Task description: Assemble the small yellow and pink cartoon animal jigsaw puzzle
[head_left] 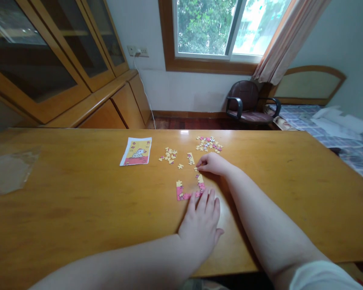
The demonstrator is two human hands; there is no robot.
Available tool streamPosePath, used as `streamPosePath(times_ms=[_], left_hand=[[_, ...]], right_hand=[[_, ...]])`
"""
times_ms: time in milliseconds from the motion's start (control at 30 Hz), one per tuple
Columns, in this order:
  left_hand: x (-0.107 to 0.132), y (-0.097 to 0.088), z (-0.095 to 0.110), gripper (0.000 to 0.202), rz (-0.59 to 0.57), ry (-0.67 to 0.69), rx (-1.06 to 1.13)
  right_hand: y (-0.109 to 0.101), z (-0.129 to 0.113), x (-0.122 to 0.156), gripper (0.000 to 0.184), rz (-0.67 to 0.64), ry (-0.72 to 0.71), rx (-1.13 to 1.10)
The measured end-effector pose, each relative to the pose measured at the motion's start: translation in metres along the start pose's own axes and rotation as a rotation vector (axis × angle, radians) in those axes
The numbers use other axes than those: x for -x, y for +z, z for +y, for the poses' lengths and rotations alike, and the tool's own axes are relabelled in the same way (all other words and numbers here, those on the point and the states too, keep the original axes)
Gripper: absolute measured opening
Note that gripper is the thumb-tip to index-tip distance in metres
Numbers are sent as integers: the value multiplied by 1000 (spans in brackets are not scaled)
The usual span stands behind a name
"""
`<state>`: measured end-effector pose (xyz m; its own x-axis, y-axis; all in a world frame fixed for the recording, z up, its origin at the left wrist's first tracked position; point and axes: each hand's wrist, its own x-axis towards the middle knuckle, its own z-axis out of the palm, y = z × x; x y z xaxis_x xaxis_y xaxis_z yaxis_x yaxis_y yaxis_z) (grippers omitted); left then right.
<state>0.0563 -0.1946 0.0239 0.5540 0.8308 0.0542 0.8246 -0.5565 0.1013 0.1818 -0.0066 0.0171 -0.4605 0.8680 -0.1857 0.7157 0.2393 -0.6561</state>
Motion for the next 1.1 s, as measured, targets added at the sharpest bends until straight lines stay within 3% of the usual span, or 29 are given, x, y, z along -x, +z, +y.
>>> streamPosePath(times_ms=[100,200,533,667,867,1100], left_hand=[[14,14,-5,72,-16,-47,13],[12,18,-16,78,-22,-89,7],[2,12,-26,79,-132,-116,63],[2,8,-27,79,-129,-165,26],[0,12,-27,85,-136,-198,-12],[1,19,-29,87,-160,-173,-67]], right_hand=[[0,4,-1,16,-22,-18,-21],[-1,5,-1,14,-52,-39,-58],[-4,-1,2,30,-42,7,-107],[-5,-4,2,26,-44,31,-83],[-5,-1,3,24,-126,-51,-19],[-1,8,-1,24,-113,-82,-392]])
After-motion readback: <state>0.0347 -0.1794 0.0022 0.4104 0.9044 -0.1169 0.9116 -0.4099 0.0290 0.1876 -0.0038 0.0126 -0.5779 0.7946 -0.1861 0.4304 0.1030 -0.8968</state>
